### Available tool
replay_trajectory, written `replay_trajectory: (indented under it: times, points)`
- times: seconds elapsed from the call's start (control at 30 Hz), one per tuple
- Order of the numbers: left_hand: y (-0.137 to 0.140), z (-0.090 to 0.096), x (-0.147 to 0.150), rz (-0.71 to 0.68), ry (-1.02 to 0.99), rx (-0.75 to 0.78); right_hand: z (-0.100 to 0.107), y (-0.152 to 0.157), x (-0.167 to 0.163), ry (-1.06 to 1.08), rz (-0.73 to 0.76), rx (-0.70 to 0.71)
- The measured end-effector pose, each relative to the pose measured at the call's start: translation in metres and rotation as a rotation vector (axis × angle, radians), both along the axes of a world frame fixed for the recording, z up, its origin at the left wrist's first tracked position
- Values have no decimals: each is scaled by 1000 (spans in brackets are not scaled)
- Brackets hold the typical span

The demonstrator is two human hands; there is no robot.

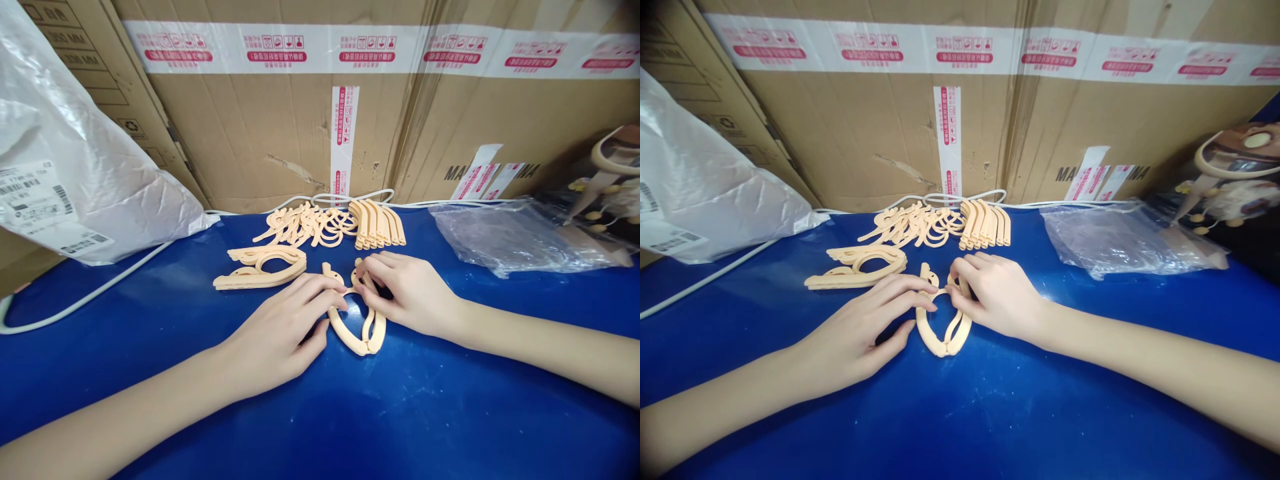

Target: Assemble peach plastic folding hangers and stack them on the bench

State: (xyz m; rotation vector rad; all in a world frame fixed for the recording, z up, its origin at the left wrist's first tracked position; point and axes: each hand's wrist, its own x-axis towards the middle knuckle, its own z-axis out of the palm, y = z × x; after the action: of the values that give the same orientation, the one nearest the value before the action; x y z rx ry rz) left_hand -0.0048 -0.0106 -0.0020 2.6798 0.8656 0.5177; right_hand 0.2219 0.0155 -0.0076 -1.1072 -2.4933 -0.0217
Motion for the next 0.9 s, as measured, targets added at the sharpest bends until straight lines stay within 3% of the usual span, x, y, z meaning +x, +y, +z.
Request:
replay_trajectory:
  times: [0.1, 0.5, 0.9]
  points:
    - [-1, 1, 1, -10, 2, 2, 0, 0, 0, -9, 2, -26]
    - [-3, 4, 4, 25, 10, 32, 2, 2, 0, 16, 231, -25]
    - [-4, 1, 3, 62, -2, -29, 5, 4, 2, -38, 449, -100]
